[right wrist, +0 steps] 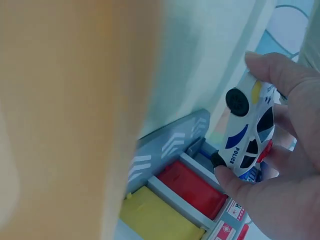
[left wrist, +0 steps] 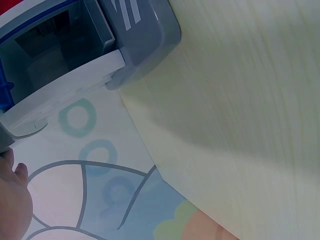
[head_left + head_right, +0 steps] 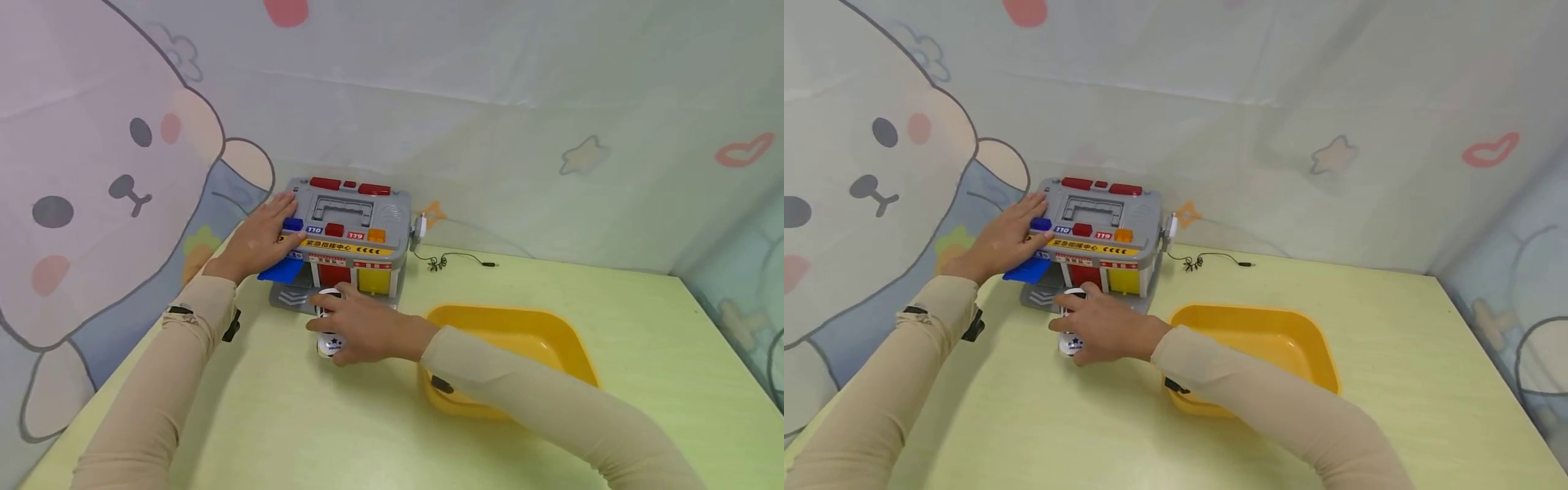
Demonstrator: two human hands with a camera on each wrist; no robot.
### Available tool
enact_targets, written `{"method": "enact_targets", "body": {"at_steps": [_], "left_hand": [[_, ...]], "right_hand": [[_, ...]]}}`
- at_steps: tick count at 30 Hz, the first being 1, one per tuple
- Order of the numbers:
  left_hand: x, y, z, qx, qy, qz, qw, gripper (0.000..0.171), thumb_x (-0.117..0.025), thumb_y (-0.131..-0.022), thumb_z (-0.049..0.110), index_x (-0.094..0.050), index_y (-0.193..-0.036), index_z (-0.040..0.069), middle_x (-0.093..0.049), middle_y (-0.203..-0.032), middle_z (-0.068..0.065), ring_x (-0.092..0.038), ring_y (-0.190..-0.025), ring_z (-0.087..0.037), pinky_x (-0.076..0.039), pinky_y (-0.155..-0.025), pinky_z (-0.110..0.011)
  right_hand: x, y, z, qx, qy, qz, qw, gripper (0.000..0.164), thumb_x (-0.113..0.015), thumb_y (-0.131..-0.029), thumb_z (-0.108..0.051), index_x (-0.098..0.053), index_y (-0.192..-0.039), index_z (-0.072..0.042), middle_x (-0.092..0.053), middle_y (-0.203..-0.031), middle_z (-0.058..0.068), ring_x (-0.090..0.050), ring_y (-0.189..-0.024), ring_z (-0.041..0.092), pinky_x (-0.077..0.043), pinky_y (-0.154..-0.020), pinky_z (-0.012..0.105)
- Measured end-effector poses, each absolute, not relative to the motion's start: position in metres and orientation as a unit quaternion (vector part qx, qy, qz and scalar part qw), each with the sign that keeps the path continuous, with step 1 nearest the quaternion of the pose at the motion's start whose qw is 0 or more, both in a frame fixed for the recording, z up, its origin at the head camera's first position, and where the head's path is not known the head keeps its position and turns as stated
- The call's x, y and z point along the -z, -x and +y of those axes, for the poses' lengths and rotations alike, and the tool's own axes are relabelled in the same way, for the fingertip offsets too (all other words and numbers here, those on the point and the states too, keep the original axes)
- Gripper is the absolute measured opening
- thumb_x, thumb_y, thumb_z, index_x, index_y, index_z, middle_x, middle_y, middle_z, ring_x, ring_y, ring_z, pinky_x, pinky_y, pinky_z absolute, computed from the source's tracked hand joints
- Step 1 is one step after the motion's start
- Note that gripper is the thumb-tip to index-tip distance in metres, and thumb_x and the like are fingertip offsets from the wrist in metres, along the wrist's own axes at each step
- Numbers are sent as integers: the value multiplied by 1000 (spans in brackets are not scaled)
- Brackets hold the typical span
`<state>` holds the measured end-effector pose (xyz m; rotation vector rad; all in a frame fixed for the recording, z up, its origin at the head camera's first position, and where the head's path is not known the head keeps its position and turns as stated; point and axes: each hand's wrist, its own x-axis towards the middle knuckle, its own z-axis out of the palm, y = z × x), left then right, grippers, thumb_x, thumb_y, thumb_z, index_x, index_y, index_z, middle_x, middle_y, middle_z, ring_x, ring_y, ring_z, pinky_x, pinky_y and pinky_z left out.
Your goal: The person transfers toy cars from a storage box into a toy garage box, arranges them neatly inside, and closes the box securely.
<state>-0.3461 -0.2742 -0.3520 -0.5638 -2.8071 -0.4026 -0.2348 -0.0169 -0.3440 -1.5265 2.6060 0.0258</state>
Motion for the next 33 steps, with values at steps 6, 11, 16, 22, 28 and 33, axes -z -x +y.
{"method": "enact_targets", "body": {"at_steps": [6, 11, 16, 22, 28, 33], "left_hand": [[352, 348, -274, 136, 195, -963, 124, 74, -50, -101, 44, -26, -157, 2, -21, -166, -17, -13, -156, -34, -13, -126, -52], [352, 350, -272, 134, 203, -962, 125, 74, -50, -101, 44, -26, -157, 1, -21, -166, -17, -14, -156, -35, -13, -126, -53], [352, 349, -272, 138, 191, -965, 114, 74, -49, -102, 44, -24, -158, 3, -19, -167, -16, -12, -156, -34, -12, -126, -52], [354, 344, -272, 145, 188, -965, 114, 74, -49, -101, 44, -25, -157, 2, -20, -167, -17, -12, -156, -34, -12, -126, -52], [354, 344, -272, 150, 190, -963, 121, 74, -50, -101, 43, -26, -157, 2, -20, -167, -16, -13, -156, -35, -14, -126, -54], [354, 344, -272, 150, 191, -962, 126, 74, -50, -101, 44, -27, -157, 3, -21, -166, -16, -15, -156, -36, -16, -124, -58]], "right_hand": [[340, 237, -17, -12, 507, 859, 68, 58, -72, -90, -40, -55, -144, -30, -33, -162, 1, -31, -143, 31, -41, -114, 40], [335, 239, -21, -11, 511, 857, 63, 55, -70, -91, -38, -56, -143, -29, -36, -161, 3, -35, -142, 32, -44, -112, 38], [334, 242, -37, -18, 506, 859, 81, 57, -70, -91, -39, -54, -144, -30, -34, -162, 2, -33, -143, 33, -47, -109, 37], [344, 247, -52, -20, 495, 863, 100, 57, -69, -92, -39, -53, -145, -30, -31, -163, 0, -33, -142, 34, -47, -108, 36], [354, 252, -55, -24, 482, 870, 98, 57, -69, -92, -39, -52, -146, -30, -31, -163, 0, -32, -140, 30, -47, -108, 34], [361, 256, -60, -35, 477, 874, 91, 57, -70, -92, -38, -53, -145, -30, -30, -163, 1, -29, -146, 39, -46, -111, 42]]}}
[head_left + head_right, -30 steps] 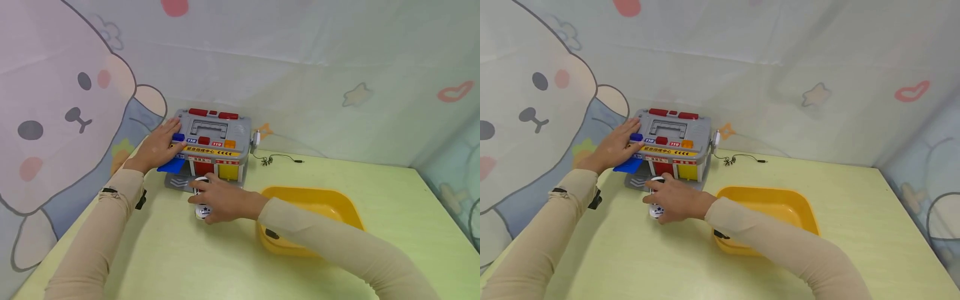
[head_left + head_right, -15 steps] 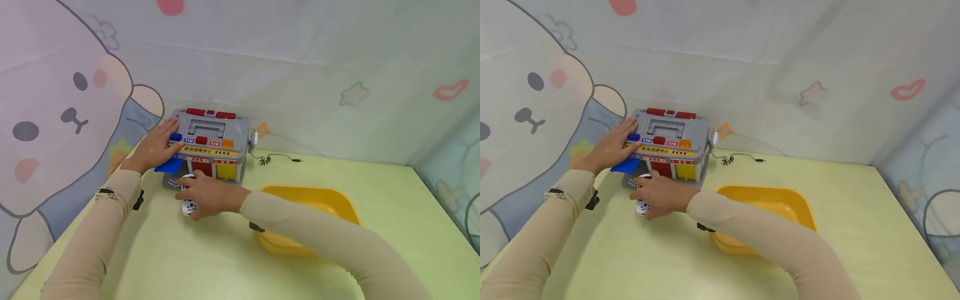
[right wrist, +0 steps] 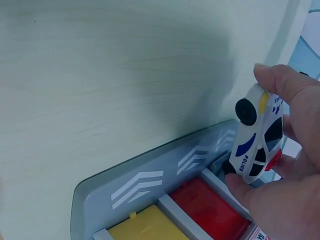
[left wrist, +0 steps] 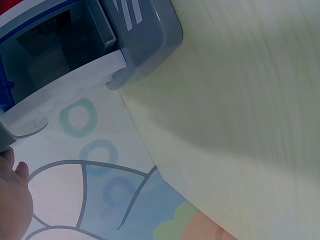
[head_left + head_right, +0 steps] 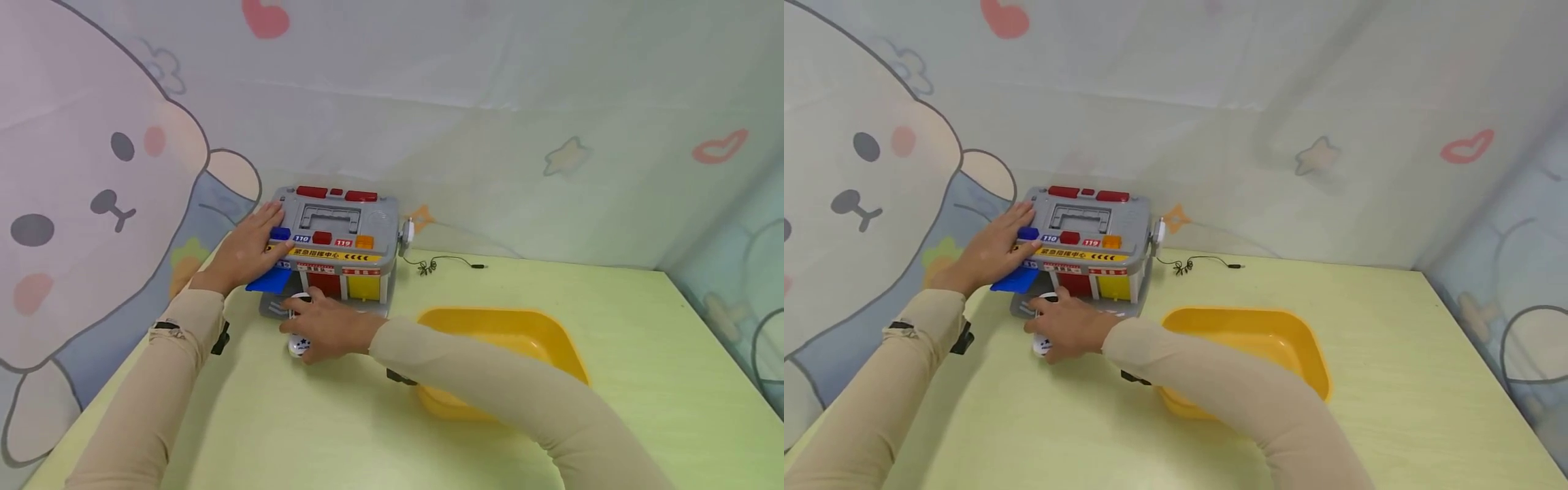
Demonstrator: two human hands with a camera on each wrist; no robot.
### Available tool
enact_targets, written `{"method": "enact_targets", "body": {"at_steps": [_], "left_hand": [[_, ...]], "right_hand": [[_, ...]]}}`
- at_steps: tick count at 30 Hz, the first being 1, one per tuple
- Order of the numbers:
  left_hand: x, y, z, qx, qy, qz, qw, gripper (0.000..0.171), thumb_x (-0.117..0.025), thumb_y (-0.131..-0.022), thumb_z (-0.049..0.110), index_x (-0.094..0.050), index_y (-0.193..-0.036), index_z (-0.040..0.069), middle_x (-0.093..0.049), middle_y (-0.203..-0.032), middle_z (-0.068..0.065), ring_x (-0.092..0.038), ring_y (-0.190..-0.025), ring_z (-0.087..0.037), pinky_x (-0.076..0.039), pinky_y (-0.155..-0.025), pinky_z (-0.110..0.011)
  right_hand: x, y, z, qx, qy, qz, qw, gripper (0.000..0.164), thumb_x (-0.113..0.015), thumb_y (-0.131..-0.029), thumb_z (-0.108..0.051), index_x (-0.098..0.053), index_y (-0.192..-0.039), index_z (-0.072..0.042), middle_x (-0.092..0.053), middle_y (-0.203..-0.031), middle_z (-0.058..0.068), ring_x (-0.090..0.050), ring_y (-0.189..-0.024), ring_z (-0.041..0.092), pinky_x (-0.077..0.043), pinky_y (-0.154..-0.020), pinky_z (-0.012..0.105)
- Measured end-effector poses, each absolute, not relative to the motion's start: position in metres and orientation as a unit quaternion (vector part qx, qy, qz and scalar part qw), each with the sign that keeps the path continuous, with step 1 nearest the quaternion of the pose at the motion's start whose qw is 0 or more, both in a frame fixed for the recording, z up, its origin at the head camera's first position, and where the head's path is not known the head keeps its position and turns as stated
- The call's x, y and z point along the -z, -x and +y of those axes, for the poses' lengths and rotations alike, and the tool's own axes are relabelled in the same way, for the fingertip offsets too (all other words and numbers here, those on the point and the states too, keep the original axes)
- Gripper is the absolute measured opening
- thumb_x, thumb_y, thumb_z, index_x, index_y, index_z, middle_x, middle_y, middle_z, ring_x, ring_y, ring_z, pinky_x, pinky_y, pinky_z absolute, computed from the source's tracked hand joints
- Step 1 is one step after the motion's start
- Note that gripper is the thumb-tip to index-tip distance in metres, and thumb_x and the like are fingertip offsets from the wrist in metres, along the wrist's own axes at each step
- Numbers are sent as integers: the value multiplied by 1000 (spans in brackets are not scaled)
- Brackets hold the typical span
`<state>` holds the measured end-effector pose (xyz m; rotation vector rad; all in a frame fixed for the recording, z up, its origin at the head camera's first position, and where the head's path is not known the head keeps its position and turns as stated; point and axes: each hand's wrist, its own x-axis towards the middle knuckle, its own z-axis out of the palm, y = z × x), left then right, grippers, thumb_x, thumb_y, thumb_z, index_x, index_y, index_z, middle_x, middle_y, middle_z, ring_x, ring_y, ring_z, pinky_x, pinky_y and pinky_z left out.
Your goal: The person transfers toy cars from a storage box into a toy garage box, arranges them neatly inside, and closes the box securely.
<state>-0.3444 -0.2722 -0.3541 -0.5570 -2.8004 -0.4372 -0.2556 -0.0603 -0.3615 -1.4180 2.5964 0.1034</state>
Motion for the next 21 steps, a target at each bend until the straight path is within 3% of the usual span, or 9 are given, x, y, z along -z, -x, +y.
{"method": "enact_targets", "body": {"at_steps": [12, 21], "left_hand": [[357, 341, -274, 143, 188, -963, 126, 76, -46, -101, 48, -25, -157, 2, -21, -166, -16, -15, -155, -37, -17, -123, -58], [352, 342, -272, 138, 189, -965, 121, 76, -45, -102, 49, -24, -157, 2, -19, -167, -16, -14, -155, -37, -16, -124, -58]], "right_hand": [[373, 253, -66, -49, 488, 868, 81, 56, -71, -91, -38, -55, -144, -30, -34, -161, 3, -32, -144, 45, -43, -114, 47], [372, 261, -72, -88, 482, 871, 33, 54, -70, -91, -42, -56, -143, -32, -34, -161, 1, -36, -137, 36, -46, -110, 35]]}}
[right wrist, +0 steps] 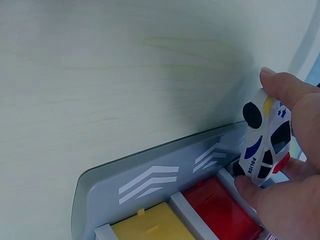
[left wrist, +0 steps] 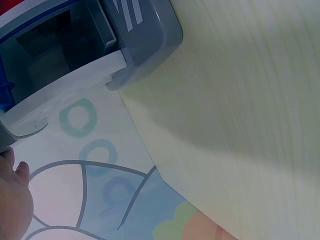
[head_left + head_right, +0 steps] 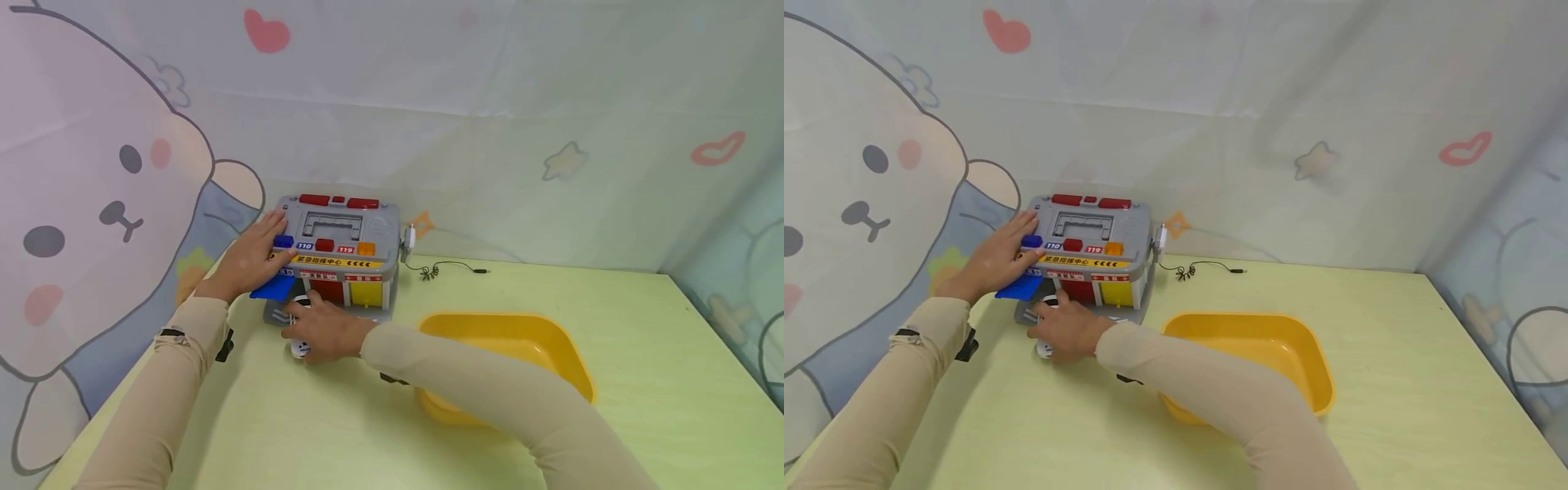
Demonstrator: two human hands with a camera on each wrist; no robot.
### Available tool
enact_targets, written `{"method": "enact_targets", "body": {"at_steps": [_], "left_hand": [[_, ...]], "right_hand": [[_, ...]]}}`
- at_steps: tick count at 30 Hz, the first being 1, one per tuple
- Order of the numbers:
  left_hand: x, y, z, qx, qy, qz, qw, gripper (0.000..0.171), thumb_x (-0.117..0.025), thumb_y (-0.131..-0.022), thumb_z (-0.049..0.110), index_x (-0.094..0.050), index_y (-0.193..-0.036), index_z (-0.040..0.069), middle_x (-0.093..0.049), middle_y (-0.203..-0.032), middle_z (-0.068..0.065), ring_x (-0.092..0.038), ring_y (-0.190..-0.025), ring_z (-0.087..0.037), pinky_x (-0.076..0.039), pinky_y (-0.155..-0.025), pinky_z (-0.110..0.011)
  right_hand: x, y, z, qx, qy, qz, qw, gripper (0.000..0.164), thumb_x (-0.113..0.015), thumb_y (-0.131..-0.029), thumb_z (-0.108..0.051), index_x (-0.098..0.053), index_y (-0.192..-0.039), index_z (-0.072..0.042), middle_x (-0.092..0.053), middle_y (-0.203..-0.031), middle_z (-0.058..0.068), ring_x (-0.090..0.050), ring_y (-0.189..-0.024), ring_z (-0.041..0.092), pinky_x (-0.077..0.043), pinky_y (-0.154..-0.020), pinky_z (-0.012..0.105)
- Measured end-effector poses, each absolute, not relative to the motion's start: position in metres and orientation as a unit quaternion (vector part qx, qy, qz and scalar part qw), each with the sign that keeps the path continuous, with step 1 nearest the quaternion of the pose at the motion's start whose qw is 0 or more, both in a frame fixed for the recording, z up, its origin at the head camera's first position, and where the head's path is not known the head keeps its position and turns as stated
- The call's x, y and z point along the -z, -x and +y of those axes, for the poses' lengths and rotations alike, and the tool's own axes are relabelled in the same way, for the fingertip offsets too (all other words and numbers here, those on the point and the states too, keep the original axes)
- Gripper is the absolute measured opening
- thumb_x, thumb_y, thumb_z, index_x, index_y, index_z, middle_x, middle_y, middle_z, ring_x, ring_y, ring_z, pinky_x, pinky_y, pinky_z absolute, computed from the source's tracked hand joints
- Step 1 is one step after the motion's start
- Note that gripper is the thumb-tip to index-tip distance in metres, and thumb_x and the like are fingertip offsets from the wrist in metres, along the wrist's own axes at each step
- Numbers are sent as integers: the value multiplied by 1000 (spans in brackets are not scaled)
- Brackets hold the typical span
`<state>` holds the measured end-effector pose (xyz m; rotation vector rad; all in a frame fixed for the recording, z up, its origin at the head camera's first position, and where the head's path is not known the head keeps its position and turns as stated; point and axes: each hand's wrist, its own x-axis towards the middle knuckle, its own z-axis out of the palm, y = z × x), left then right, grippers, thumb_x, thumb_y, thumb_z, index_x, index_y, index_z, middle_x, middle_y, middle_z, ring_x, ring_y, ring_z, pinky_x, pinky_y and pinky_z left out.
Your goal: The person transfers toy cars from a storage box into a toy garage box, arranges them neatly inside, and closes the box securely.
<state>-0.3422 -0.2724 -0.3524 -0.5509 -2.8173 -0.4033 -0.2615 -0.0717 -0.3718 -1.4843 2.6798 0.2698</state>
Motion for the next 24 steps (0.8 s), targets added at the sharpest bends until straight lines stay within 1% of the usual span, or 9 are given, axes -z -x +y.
{"method": "enact_targets", "body": {"at_steps": [6, 13, 16, 24], "left_hand": [[355, 344, -273, 139, 191, -964, 125, 76, -46, -101, 48, -25, -157, 1, -20, -167, -16, -14, -155, -36, -16, -124, -57], [355, 344, -273, 142, 191, -964, 121, 76, -45, -102, 49, -23, -158, 2, -19, -167, -16, -13, -156, -36, -16, -124, -58], [355, 344, -273, 143, 189, -964, 119, 76, -43, -102, 50, -22, -158, 3, -18, -167, -15, -12, -156, -36, -15, -124, -58], [353, 344, -272, 149, 185, -964, 119, 75, -47, -101, 47, -23, -158, 4, -18, -167, -14, -13, -156, -35, -15, -124, -58]], "right_hand": [[376, 264, -74, -94, 480, 872, 28, 55, -69, -92, -44, -54, -144, -33, -34, -161, 2, -37, -136, 35, -47, -109, 34], [377, 265, -76, -98, 473, 875, 20, 56, -69, -92, -43, -53, -145, -34, -33, -162, 3, -32, -142, 36, -40, -116, 38], [378, 265, -78, -96, 472, 876, 22, 56, -68, -92, -43, -52, -145, -34, -32, -162, 3, -30, -143, 35, -40, -117, 38], [380, 267, -85, -115, 470, 875, 23, 57, -68, -92, -44, -50, -146, -37, -33, -162, 1, -27, -145, 34, -39, -118, 37]]}}
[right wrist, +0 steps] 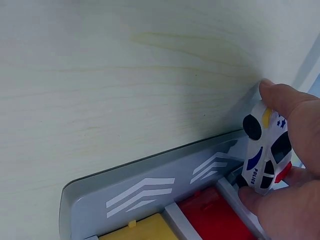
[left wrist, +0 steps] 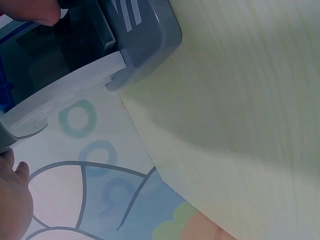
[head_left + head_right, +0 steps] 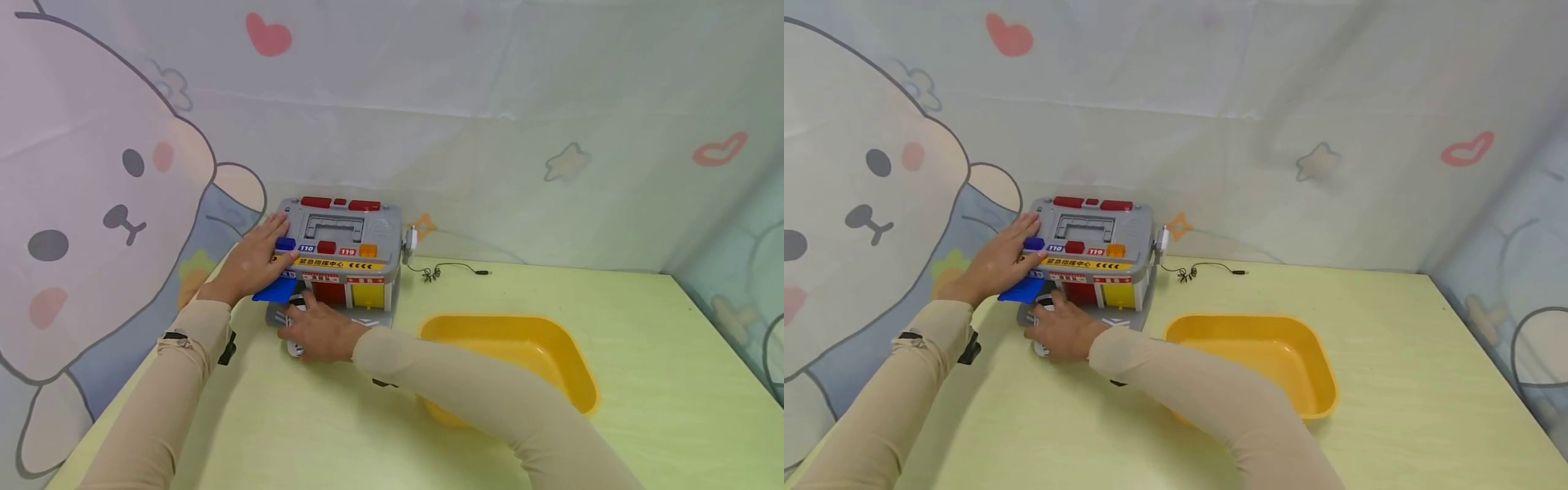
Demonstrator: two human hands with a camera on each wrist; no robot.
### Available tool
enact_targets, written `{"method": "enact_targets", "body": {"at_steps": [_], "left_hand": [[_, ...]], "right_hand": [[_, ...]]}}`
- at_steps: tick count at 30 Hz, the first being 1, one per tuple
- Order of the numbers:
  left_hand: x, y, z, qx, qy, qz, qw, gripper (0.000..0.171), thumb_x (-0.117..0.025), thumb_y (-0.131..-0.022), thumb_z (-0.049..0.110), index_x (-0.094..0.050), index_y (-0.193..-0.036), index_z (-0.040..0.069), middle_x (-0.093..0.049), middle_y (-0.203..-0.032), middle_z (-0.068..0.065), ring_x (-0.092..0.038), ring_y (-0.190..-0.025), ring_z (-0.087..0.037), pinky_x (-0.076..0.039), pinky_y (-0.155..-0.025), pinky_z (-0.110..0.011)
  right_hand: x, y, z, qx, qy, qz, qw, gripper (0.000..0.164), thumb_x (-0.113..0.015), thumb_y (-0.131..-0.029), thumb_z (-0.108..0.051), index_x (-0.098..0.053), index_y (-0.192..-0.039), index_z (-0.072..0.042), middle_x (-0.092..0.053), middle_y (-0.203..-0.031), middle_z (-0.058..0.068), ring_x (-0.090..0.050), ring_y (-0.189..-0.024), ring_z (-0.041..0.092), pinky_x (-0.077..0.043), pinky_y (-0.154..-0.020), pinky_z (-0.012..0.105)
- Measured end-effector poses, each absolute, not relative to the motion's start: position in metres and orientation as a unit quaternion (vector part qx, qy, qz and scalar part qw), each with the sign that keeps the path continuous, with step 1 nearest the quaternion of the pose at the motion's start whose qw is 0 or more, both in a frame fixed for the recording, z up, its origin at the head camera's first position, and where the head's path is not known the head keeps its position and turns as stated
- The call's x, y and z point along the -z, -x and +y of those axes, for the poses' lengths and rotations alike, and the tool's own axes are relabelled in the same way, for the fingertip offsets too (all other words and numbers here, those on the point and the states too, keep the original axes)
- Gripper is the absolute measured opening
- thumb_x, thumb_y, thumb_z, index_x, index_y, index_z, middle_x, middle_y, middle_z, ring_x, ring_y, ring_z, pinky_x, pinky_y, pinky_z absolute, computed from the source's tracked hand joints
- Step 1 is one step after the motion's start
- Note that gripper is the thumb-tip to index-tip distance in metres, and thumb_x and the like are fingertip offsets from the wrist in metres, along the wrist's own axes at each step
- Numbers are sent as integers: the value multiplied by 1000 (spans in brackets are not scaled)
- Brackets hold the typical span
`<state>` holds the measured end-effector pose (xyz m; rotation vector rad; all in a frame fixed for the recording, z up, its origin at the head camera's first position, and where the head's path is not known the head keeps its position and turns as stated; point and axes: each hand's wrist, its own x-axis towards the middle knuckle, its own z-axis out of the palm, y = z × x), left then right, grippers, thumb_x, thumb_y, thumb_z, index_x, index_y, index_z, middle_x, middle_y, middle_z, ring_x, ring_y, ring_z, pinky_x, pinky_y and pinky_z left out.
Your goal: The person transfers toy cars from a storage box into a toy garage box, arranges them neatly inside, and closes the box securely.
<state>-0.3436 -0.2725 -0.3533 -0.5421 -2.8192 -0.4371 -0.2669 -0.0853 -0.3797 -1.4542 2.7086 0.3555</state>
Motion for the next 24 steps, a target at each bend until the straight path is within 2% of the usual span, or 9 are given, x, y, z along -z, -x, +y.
{"method": "enact_targets", "body": {"at_steps": [7, 13, 17, 24], "left_hand": [[354, 343, -272, 150, 187, -963, 120, 75, -46, -101, 46, -23, -158, 3, -18, -167, -15, -13, -156, -36, -15, -124, -58], [355, 343, -272, 152, 190, -963, 115, 75, -47, -102, 46, -23, -158, 3, -18, -167, -16, -12, -156, -37, -15, -124, -57], [356, 343, -273, 153, 191, -962, 120, 74, -48, -101, 44, -24, -157, 2, -19, -167, -16, -13, -155, -37, -16, -124, -58], [354, 342, -272, 158, 190, -962, 117, 75, -48, -101, 46, -23, -157, 2, -18, -167, -16, -12, -156, -37, -15, -124, -58]], "right_hand": [[385, 271, -89, -109, 475, 873, 5, 58, -68, -92, -43, -50, -146, -36, -31, -163, 2, -26, -146, 34, -35, -120, 39], [386, 274, -94, -116, 479, 870, -11, 58, -67, -92, -45, -51, -146, -33, -42, -158, 2, -29, -146, 30, -26, -124, 40], [387, 277, -99, -140, 478, 867, -29, 58, -65, -93, -49, -49, -147, -34, -43, -158, -2, -31, -148, 24, -20, -125, 41], [388, 281, -105, -164, 476, 863, -49, 59, -62, -93, -52, -48, -147, -33, -46, -156, -3, -36, -145, 22, -25, -121, 41]]}}
